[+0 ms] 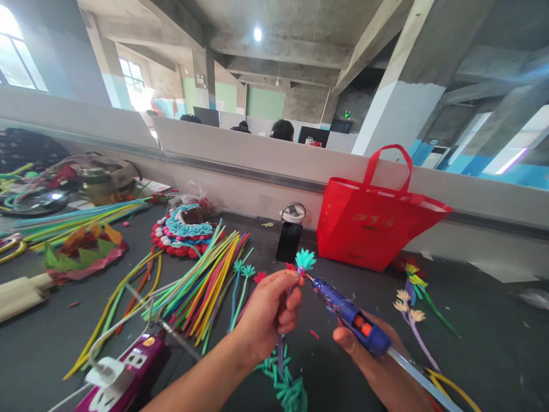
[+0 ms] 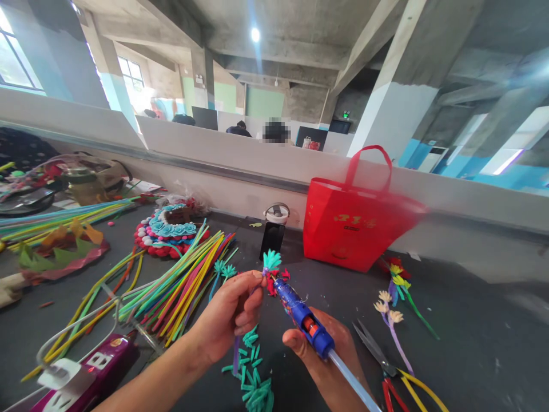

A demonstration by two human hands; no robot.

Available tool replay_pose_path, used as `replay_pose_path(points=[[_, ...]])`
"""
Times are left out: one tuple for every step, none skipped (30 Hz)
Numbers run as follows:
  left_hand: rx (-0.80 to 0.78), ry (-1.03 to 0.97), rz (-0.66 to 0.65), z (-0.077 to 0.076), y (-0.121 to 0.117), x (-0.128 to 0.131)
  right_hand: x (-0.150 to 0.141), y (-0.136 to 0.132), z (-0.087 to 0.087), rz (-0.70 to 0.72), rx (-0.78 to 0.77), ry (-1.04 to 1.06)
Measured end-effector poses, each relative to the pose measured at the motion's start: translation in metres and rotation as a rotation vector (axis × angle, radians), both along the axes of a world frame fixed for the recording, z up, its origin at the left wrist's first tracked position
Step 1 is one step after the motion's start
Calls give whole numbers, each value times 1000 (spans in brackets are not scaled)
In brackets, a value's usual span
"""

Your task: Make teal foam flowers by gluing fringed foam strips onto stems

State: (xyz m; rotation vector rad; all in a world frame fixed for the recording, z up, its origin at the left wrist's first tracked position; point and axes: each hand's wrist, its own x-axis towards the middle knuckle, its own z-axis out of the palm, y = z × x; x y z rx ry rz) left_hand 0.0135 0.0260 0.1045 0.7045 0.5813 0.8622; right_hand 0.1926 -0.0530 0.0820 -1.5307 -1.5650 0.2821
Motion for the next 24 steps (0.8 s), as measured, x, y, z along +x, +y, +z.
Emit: replay_pose_path(points=[[3,-1,8,0,0,-1,0,1,-1,3,10,-25],[3,-1,15,0,1,-1,0,2,-2,9,19,-51],[3,0,23,1,1,-2,0,3,-4,22,31,-79],[3,1,31,1,1,-3,0,4,-6,41,44,-112],[3,2,38,2,1,-3,-1,5,-8,59,63,-148],[4,2,44,3,1,-4,-1,7,-9,69,81,-184],[4,0,48,4,1,-5,-1,8,-11,66,95,-219],[4,-3,49,5,0,-6,-2,8,-12,50,102,-247],[6,-5,49,6,0,-6,-1,8,-13,27,103,-271],[11,-7,46,7,-1,-7,0,8,-13,-4,102,-290],[19,-9,46,8,-1,-8,1,7,-14,-33,101,-308],[31,-12,48,9,-2,-9,4,5,-15,-57,99,-329],[45,-16,49,10,-2,-10,7,3,-16,-79,98,-353],[63,-27,65,11,-2,-11,10,1,-19,-100,89,-380],[81,-38,64,12,-2,-12,14,-2,-23,-117,63,-409],[98,-49,75,13,-2,-13,19,-5,-27,-133,21,-435],[110,-56,82,14,-2,-14,23,-9,-33,-145,-36,-454],[116,-62,90,14,-1,-14,28,-13,-41,-153,-99,-465],[116,-59,97,13,0,-15,32,-18,-48,-161,-162,-467],[114,-53,103,12,1,-16,37,-22,-57,-171,-212,-461],[111,-42,111,9,2,-17,42,-26,-65,-177,-260,-449],[111,-28,118,5,3,-18,47,-30,-74,-186,-303,-431],[111,-11,125,0,5,-19,51,-34,-82,-192,-337,-402],[110,7,137,-6,6,-20,55,-36,-89,-193,-367,-374]])
